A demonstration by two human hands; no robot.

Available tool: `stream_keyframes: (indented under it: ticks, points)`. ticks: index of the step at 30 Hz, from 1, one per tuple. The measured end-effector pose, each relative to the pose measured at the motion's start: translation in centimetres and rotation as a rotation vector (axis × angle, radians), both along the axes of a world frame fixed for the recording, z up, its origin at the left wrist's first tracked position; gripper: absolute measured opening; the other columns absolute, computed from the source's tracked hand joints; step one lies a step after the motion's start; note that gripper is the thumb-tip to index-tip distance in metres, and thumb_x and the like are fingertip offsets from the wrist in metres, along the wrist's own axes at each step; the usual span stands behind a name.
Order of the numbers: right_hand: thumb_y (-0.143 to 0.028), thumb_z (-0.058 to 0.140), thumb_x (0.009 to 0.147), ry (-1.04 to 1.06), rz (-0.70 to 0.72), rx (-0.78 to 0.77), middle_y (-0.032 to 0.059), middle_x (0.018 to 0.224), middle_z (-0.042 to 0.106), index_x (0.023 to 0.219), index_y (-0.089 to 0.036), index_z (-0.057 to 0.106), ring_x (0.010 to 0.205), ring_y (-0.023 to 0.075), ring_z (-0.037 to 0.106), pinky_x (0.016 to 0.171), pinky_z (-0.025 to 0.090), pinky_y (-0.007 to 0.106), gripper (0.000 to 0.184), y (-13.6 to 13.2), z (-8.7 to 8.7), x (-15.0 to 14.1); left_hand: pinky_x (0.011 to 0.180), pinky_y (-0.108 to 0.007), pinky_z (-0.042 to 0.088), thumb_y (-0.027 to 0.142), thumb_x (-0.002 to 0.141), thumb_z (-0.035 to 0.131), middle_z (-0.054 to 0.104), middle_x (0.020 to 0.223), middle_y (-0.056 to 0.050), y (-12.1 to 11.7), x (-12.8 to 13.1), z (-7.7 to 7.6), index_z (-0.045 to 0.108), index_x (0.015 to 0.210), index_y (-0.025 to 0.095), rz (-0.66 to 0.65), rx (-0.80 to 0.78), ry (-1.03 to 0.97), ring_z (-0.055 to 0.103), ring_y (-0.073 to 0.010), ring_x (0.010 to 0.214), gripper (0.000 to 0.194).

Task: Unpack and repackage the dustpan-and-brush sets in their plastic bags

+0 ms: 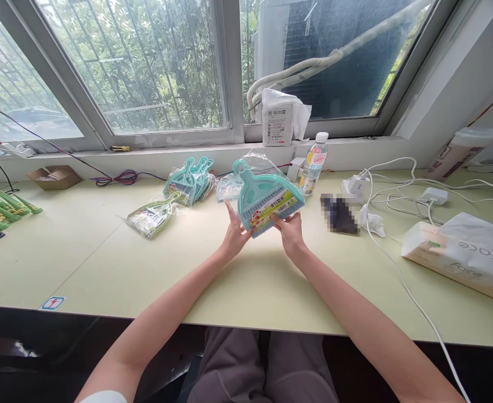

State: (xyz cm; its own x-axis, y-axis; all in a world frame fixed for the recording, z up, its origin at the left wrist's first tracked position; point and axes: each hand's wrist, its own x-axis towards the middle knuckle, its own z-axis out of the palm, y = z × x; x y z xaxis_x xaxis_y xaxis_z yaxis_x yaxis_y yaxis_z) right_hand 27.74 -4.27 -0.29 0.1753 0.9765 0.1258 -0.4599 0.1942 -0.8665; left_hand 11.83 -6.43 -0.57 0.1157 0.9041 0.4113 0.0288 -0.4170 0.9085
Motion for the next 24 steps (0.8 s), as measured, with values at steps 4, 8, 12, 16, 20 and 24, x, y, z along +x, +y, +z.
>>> stream_keyframes:
  ticks: [4,8,12,16,20,24]
  points:
    - [-0.029,0.085,0.050,0.040,-0.045,-0.023,0.0010,0.103,0.063,0.097,-0.026,0.045,0.102,0.0213,0.060,0.083,0.056,0.042,0.062,0.1,0.1,0.0,0.114,-0.054,0.003,0.049,0.067,0.075,-0.014,0.156,-0.012,-0.7,0.2,0.7,-0.006,0.149,0.026,0.397,0.263,0.258,-0.013,-0.0329,0.142,0.118]
    - [-0.029,0.085,0.051,0.038,-0.047,-0.025,0.0012,0.102,0.063,0.098,-0.026,0.045,0.102,0.0217,0.061,0.085,0.055,0.044,0.062,-0.1,0.2,0.0,0.112,-0.056,-0.002,0.051,0.077,0.065,0.014,0.155,-0.011,-1.3,-0.5,2.2,0.025,0.146,0.027,0.443,0.428,0.532,0.004,-0.0345,0.143,0.083]
    - [-0.030,0.085,0.050,0.010,-0.033,-0.028,-0.0006,0.094,0.065,0.095,-0.026,0.043,0.096,0.0209,0.063,0.083,0.056,0.044,0.061,-0.4,0.1,-0.2,0.109,-0.046,0.018,0.042,0.089,0.051,0.059,0.121,-0.008,-1.1,-1.1,2.4,0.046,0.133,0.027,0.473,0.432,0.664,0.047,-0.0265,0.117,0.047]
    - [-0.030,0.085,0.049,-0.042,-0.024,-0.022,-0.0024,0.088,0.065,0.092,-0.026,0.042,0.089,0.0197,0.063,0.079,0.056,0.044,0.061,-0.4,-0.2,-0.6,0.091,-0.037,0.035,0.034,0.092,0.046,0.065,0.092,-0.005,-0.4,-1.4,1.7,0.063,0.110,0.026,0.465,0.446,0.735,0.055,-0.0221,0.091,0.025]
    - [-0.028,0.084,0.048,-0.058,-0.043,-0.091,-0.0014,0.086,0.064,0.095,-0.026,0.044,0.089,0.0202,0.063,0.078,0.056,0.042,0.061,0.0,-0.6,-0.8,0.077,-0.031,0.041,0.028,0.094,0.042,0.063,0.089,-0.004,-0.4,-1.5,1.4,0.065,0.105,0.027,0.483,0.529,0.705,0.052,-0.0199,0.085,0.025]
    - [-0.029,0.083,0.048,-0.052,-0.057,-0.099,-0.0005,0.088,0.064,0.099,-0.026,0.045,0.089,0.0200,0.063,0.076,0.057,0.041,0.063,0.0,-0.7,-0.8,0.067,-0.029,0.041,0.018,0.094,0.035,0.062,0.095,-0.006,-0.7,-1.7,1.3,0.067,0.098,0.028,0.429,0.650,0.848,0.050,-0.0199,0.084,0.034]
